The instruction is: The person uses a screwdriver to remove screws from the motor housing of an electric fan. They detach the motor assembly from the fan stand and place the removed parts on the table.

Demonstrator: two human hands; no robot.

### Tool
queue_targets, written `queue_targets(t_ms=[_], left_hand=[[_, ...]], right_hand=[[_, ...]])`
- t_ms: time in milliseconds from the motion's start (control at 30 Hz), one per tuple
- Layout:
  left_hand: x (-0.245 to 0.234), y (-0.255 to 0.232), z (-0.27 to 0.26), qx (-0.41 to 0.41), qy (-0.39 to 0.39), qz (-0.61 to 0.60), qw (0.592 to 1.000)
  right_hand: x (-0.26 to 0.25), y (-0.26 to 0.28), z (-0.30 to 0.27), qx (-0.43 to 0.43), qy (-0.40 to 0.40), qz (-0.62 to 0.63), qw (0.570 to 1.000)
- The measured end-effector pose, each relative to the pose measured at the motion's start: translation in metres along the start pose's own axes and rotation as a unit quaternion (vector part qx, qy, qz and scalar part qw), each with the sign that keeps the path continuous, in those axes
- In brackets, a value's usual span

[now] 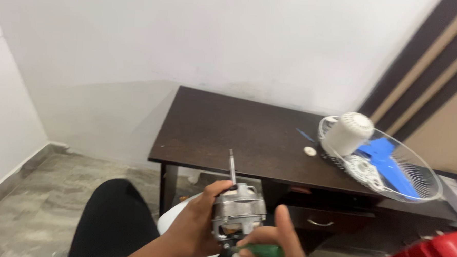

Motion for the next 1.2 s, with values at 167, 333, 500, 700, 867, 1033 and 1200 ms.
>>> queue_targets(t_ms=[167, 333, 500, 700, 867, 1033, 1200], left_hand=[[0.008, 0.037, 0.006, 0.014, -0.008, -0.047, 0.999], [0.015, 0.078, 0.009, 0.051, 0.039, -0.238, 0.969], [0.013, 0.058, 0.005, 0.029, -0.003, -0.112, 0.993], [-0.007, -0.007, 0.009, -0.048, 0.035, -0.056, 0.997], [-0.029, -0.04, 0.007, 0.037, 0.117, -0.012, 0.992], [-0.034, -0.044, 0.004, -0.049, 0.203, -0.1, 0.973], [-0.017, -0.039, 0.016, 0.013, 0.138, -0.063, 0.988]], right_hand=[[0.004, -0.015, 0.007, 0.114, 0.097, 0.034, 0.988], [0.026, -0.006, 0.015, -0.017, 0.098, -0.032, 0.994], [0.035, 0.002, 0.016, -0.069, 0.0, 0.053, 0.996], [0.065, 0.017, 0.011, 0.02, -0.199, 0.174, 0.964], [0.067, 0.024, 0.011, 0.105, -0.273, 0.175, 0.94], [0.06, 0.029, 0.011, 0.169, -0.293, 0.177, 0.924], [0.049, 0.035, 0.025, 0.197, -0.232, 0.201, 0.931]])
Point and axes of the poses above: each hand's wrist, its own z-axis towards the middle knuckle, its own x-axis out of the palm, y = z × x, the point moved 1 cm from there along z, towards the middle knuckle, and after that the axes turned 4 degrees about y, right-handed, at the moved point
